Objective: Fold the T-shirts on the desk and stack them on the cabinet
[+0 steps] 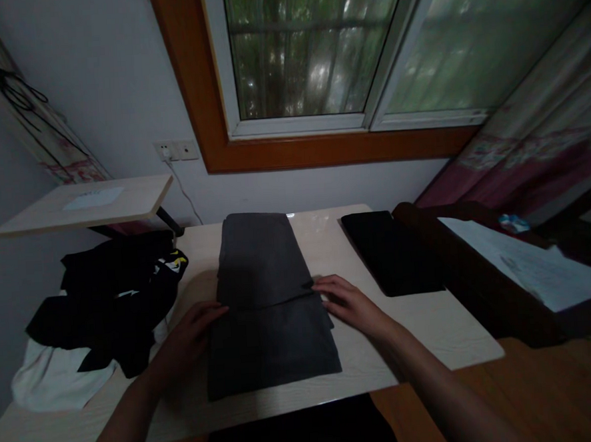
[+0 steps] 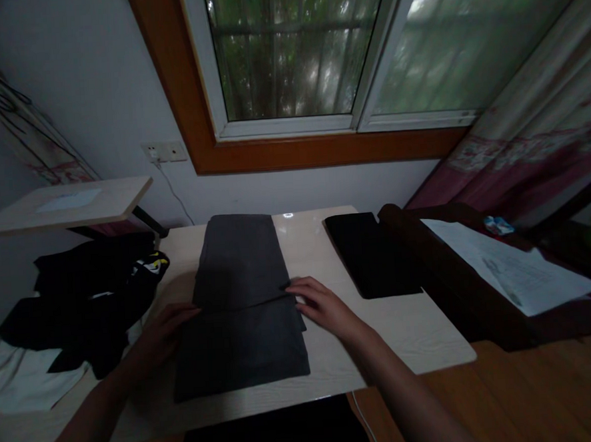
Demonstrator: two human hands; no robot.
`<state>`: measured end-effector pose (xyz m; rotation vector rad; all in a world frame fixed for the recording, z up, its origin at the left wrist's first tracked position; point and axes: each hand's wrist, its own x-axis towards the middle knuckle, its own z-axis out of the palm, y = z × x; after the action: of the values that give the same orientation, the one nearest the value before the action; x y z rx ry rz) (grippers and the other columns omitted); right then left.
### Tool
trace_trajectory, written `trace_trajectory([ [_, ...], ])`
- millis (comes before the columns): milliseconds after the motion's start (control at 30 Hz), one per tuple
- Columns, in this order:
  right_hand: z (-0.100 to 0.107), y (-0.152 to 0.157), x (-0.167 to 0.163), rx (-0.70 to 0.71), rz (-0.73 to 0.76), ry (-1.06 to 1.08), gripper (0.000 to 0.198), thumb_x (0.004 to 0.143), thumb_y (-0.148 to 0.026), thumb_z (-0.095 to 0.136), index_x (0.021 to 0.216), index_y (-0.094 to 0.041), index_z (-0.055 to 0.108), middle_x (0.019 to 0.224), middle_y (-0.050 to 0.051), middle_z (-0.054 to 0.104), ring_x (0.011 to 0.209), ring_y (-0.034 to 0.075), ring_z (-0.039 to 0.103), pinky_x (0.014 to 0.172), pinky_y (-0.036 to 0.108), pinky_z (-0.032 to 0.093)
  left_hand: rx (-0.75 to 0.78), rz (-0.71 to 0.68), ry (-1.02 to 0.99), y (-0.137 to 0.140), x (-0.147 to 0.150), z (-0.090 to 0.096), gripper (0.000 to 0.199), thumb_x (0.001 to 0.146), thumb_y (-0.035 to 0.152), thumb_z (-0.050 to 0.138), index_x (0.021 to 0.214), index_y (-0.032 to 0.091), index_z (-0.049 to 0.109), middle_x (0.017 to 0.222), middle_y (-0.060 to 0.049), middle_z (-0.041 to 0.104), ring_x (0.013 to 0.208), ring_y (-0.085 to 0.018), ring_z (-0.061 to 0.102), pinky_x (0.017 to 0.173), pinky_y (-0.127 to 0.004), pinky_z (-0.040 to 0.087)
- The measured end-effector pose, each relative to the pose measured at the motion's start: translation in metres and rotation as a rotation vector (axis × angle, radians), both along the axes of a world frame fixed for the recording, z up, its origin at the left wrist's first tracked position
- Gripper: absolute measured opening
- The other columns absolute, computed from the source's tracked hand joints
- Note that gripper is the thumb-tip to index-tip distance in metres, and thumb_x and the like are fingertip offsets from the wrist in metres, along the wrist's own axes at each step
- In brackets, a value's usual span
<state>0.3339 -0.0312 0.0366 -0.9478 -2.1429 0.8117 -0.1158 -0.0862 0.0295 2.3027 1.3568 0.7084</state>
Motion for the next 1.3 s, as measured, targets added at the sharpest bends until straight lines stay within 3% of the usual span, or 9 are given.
trace_trajectory([
  [200,0.002,-0.006,0.001,0.103,0.141,-0.082,0.033,0.097,-0.024,0.061,0.125,-0.039,0.071,0.147,0.006,0.052,0.136,0.027,0.047,0.109,0.05,0.046,0.164,-0.183,0.108,-0.006,-0.002,0.006,0.05,0.094,0.013,0.049,0.132,0.042,0.064,0.144,-0.004,0.057,0.138,-0.027,0.046,0.111,-0.051,0.045],
  [367,0.002,0.002,-0.007,0.074,0.198,0.036,0.017,0.094,-0.035,0.067,0.106,-0.034,0.079,0.129,0.006,0.067,0.13,0.027,0.052,0.111,0.05,0.042,0.063,-0.204,-0.04,0.004,0.002,0.008,0.035,0.095,0.019,0.05,0.117,0.035,0.072,0.134,-0.003,0.066,0.141,-0.025,0.045,0.114,-0.048,0.042],
  [467,0.0,0.012,-0.016,-0.077,0.105,0.139,0.018,0.095,-0.038,0.065,0.103,-0.027,0.077,0.11,0.007,0.074,0.111,0.025,0.064,0.101,0.042,0.05,-0.064,-0.077,-0.179,0.017,0.007,0.007,0.029,0.094,0.026,0.052,0.115,0.029,0.072,0.126,-0.006,0.07,0.131,-0.025,0.055,0.112,-0.046,0.043],
  [600,-0.011,0.04,-0.033,-0.272,-0.223,0.243,0.026,0.096,-0.042,0.056,0.1,-0.021,0.072,0.093,0.004,0.075,0.086,0.021,0.068,0.079,0.032,0.054,-0.238,0.273,-0.324,0.048,0.017,0.011,0.03,0.09,0.037,0.054,0.11,0.022,0.07,0.116,-0.008,0.073,0.115,-0.027,0.064,0.104,-0.044,0.049],
  [700,-0.019,0.065,-0.044,-0.265,-0.376,0.245,0.026,0.094,-0.04,0.053,0.097,-0.02,0.07,0.088,0.003,0.074,0.083,0.021,0.068,0.075,0.03,0.052,-0.298,0.425,-0.34,0.074,0.027,0.014,0.035,0.091,0.043,0.05,0.112,0.021,0.067,0.117,-0.008,0.073,0.113,-0.027,0.065,0.1,-0.042,0.05],
  [867,-0.024,0.086,-0.05,-0.115,-0.43,0.057,0.016,0.088,-0.027,0.057,0.093,-0.021,0.071,0.089,0.003,0.072,0.078,0.019,0.066,0.077,0.03,0.05,-0.303,0.599,-0.294,0.092,0.036,0.007,0.04,0.088,0.04,0.055,0.123,0.022,0.06,0.101,-0.006,0.073,0.092,-0.023,0.069,0.084,-0.036,0.054],
  [1067,-0.025,0.077,-0.044,0.046,-0.38,0.053,0.022,0.087,-0.024,0.063,0.108,-0.024,0.071,0.109,0.007,0.064,0.1,0.023,0.063,0.091,0.037,0.051,-0.03,0.537,-0.292,0.089,0.028,-0.013,0.045,0.079,0.03,0.062,0.124,0.022,0.064,0.12,-0.01,0.063,0.108,-0.025,0.064,0.099,-0.041,0.052],
  [1200,-0.026,0.071,-0.042,0.122,-0.29,0.071,0.035,0.084,-0.021,0.07,0.118,-0.029,0.071,0.125,0.009,0.059,0.119,0.027,0.056,0.105,0.046,0.045,0.04,0.414,-0.265,0.086,0.025,-0.013,0.042,0.079,0.028,0.062,0.121,0.027,0.068,0.128,-0.008,0.06,0.123,-0.027,0.057,0.112,-0.044,0.044],
  [1300,-0.023,0.07,-0.039,0.163,-0.167,0.033,0.038,0.083,-0.016,0.071,0.117,-0.032,0.074,0.132,0.008,0.06,0.128,0.029,0.051,0.111,0.051,0.038,0.021,0.342,-0.275,0.083,0.025,-0.011,0.052,0.08,0.031,0.065,0.132,0.025,0.061,0.138,-0.009,0.058,0.132,-0.028,0.052,0.118,-0.046,0.037],
])
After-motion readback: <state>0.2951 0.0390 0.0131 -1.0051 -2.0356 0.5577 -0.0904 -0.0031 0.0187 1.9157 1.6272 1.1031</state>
